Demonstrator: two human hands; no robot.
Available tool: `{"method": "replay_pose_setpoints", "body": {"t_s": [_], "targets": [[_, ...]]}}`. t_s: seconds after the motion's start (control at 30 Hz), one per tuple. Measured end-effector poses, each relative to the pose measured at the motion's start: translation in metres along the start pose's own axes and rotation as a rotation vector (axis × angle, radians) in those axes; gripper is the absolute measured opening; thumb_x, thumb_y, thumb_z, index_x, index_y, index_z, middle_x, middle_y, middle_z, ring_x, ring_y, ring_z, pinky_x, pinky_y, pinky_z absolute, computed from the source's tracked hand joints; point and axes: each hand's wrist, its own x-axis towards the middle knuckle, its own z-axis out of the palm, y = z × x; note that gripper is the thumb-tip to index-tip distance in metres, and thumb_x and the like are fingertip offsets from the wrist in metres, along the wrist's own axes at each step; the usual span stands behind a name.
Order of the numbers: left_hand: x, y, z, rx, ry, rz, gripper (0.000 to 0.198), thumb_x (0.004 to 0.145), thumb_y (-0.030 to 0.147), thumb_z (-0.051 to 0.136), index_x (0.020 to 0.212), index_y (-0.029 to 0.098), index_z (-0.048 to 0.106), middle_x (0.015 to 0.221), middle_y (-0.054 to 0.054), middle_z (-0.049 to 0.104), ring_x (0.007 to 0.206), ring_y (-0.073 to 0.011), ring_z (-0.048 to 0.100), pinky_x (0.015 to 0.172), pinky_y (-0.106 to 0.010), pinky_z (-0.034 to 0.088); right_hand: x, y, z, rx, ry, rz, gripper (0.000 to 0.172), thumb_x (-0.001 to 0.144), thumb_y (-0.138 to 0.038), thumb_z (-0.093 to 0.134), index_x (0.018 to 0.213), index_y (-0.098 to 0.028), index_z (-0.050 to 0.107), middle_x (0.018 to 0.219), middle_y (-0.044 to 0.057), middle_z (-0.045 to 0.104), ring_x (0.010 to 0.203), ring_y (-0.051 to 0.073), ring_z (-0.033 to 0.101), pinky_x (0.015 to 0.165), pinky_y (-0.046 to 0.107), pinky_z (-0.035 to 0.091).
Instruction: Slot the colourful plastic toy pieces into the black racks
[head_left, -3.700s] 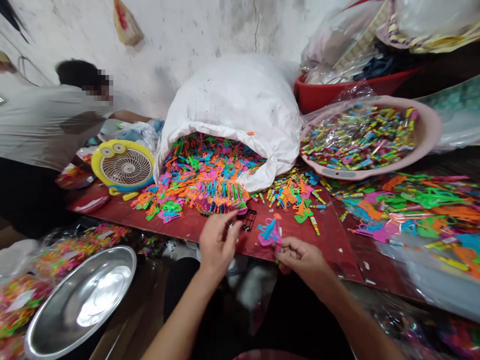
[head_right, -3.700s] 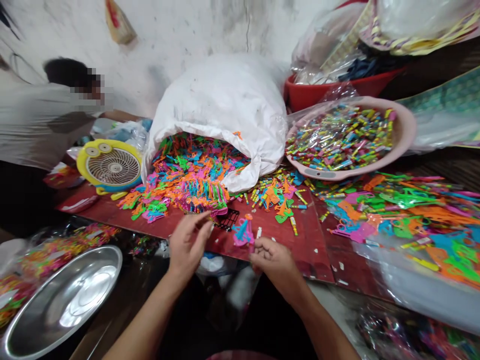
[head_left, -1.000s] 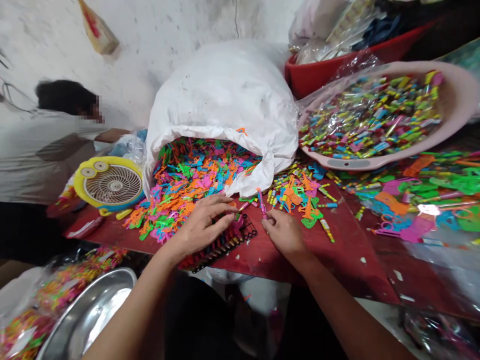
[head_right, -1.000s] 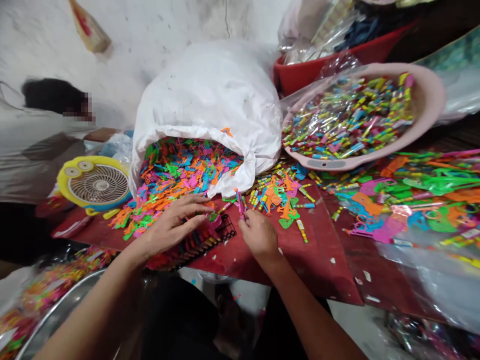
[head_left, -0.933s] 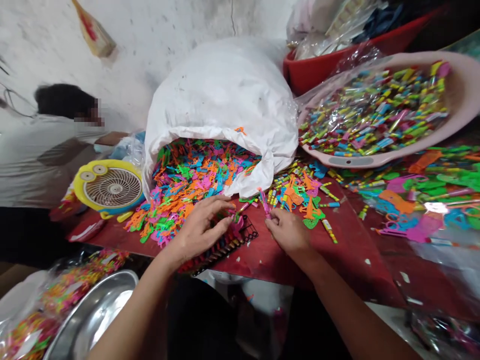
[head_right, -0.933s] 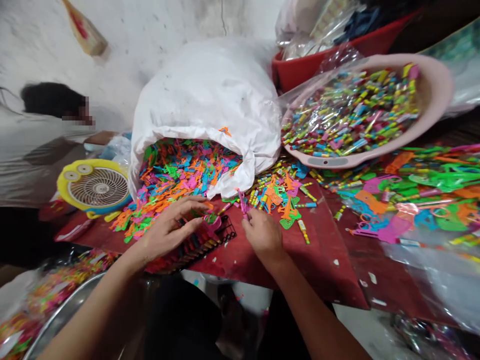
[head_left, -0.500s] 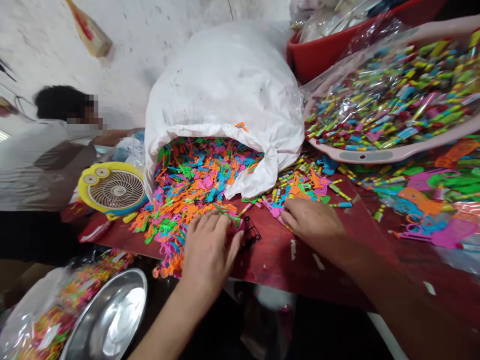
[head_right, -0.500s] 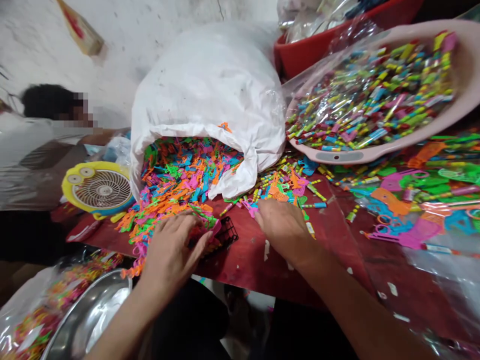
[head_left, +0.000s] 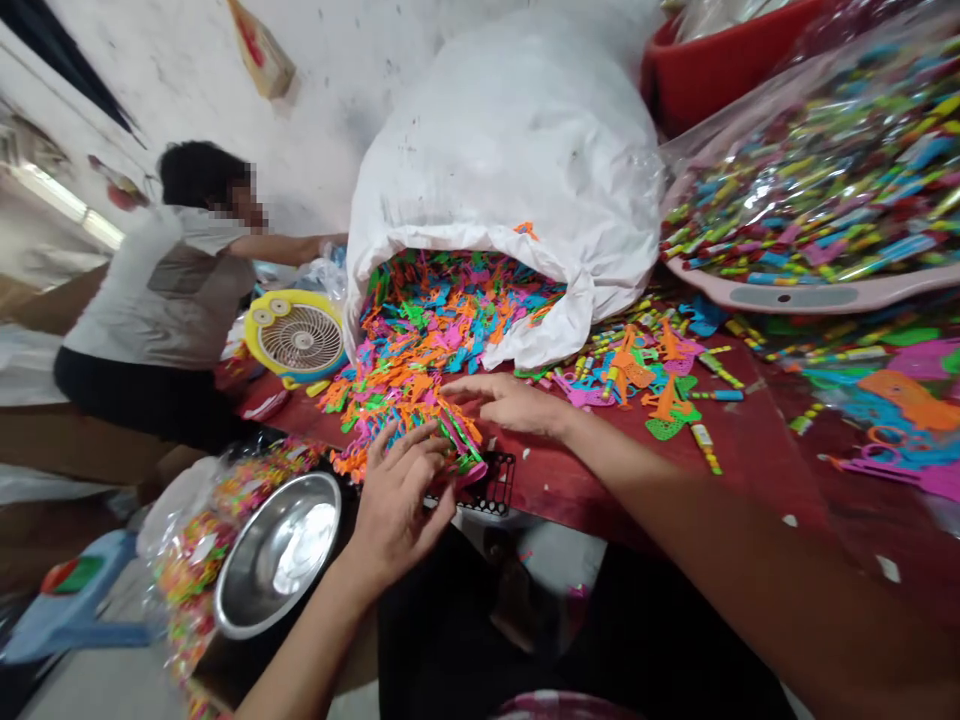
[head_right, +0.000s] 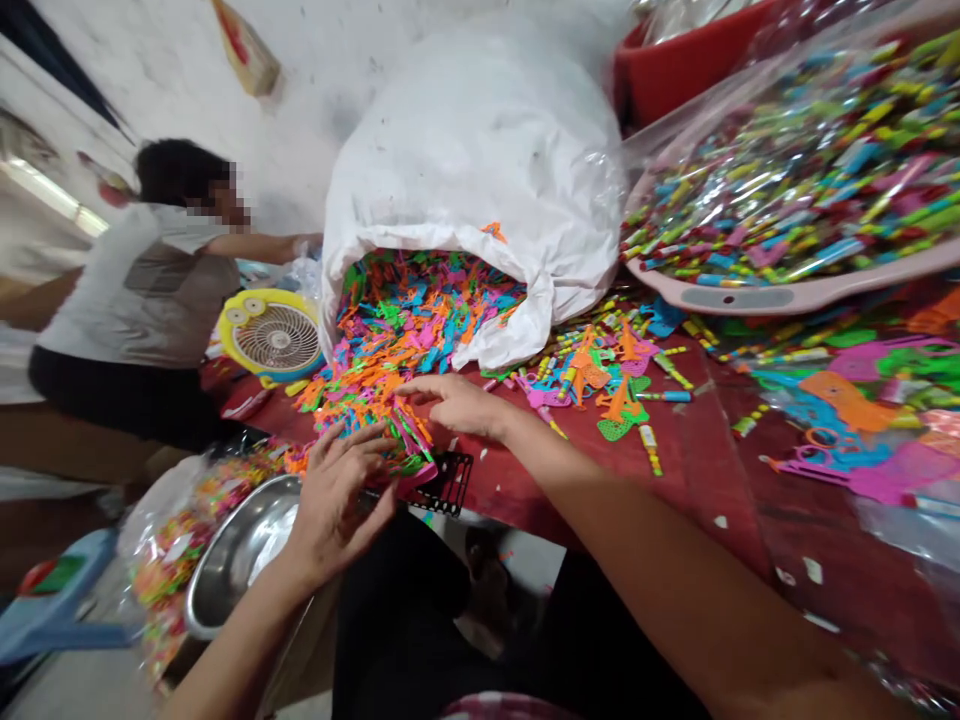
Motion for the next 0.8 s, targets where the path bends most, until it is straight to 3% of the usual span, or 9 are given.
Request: {"method": "replay_pose_setpoints", "body": {"t_s": [0.1, 0.2, 0.33, 0.47, 0.6, 0.8], "targets": [[-0.022, 0.013, 0.012, 0.147, 0.195, -0.201, 0.033, 0.084, 0.029, 0.066, 0.113, 0.024, 0.049, 0.133, -0.012, 0.061, 0.14, -0.0323, 0.043, 0.117, -0.063, 0.02, -0.005, -0.008, 0.012, -0.102, 0.021, -0.086, 0.064, 0.064, 0.006, 0.045, 0.113, -0.023, 0.073, 0.123, 0.002, 0.071, 0.116, 0.017, 0.064, 0.104, 0.036, 0.048], [-0.034, 0.028, 0.035, 0.261, 0.342, -0.395, 0.06, 0.081, 0.044, 0.072, 0.128, 0.025, 0.042, 0.151, -0.02, 0.04, 0.149, -0.0381, 0.023, 0.115, -0.069, 0.017, -0.008, -0.014, 0.021, -0.21, 0.059, -0.2, 0.064, 0.065, 0.005, 0.046, 0.115, -0.025, 0.072, 0.128, 0.002, 0.067, 0.123, 0.016, 0.059, 0.11, 0.038, 0.042], [-0.036, 0.039, 0.055, 0.249, 0.422, -0.535, 0.061, 0.082, 0.046, 0.072, 0.128, 0.026, 0.036, 0.157, -0.022, 0.026, 0.15, -0.0374, 0.019, 0.114, -0.069, 0.02, -0.01, -0.016, 0.031, -0.239, 0.024, -0.204, 0.059, 0.066, 0.005, 0.043, 0.111, -0.022, 0.071, 0.128, 0.004, 0.066, 0.122, 0.015, 0.059, 0.105, 0.034, 0.045], [-0.034, 0.035, 0.058, 0.21, 0.43, -0.537, 0.052, 0.085, 0.041, 0.069, 0.122, 0.026, 0.037, 0.156, -0.023, 0.029, 0.148, -0.0385, 0.025, 0.111, -0.071, 0.019, -0.011, -0.012, 0.03, -0.3, 0.043, -0.199, 0.048, 0.064, 0.002, 0.044, 0.099, -0.02, 0.068, 0.122, 0.005, 0.065, 0.116, 0.018, 0.06, 0.096, 0.032, 0.049], [-0.035, 0.027, 0.059, 0.185, 0.53, -0.524, 0.049, 0.081, 0.035, 0.073, 0.115, 0.024, 0.04, 0.147, -0.02, 0.042, 0.144, -0.0376, 0.033, 0.111, -0.068, 0.025, -0.013, -0.001, 0.021, -0.4, 0.039, -0.235, 0.032, 0.065, 0.001, 0.048, 0.085, -0.019, 0.064, 0.116, 0.007, 0.063, 0.108, 0.019, 0.06, 0.095, 0.035, 0.048], [-0.032, 0.015, 0.063, 0.144, 0.556, -0.457, 0.046, 0.077, 0.03, 0.077, 0.111, 0.021, 0.046, 0.133, -0.016, 0.053, 0.139, -0.036, 0.04, 0.114, -0.067, 0.023, -0.012, 0.01, 0.021, -0.31, 0.066, -0.154, 0.033, 0.073, -0.006, 0.052, 0.1, -0.019, 0.066, 0.123, 0.009, 0.06, 0.109, 0.019, 0.06, 0.089, 0.033, 0.051]]}}
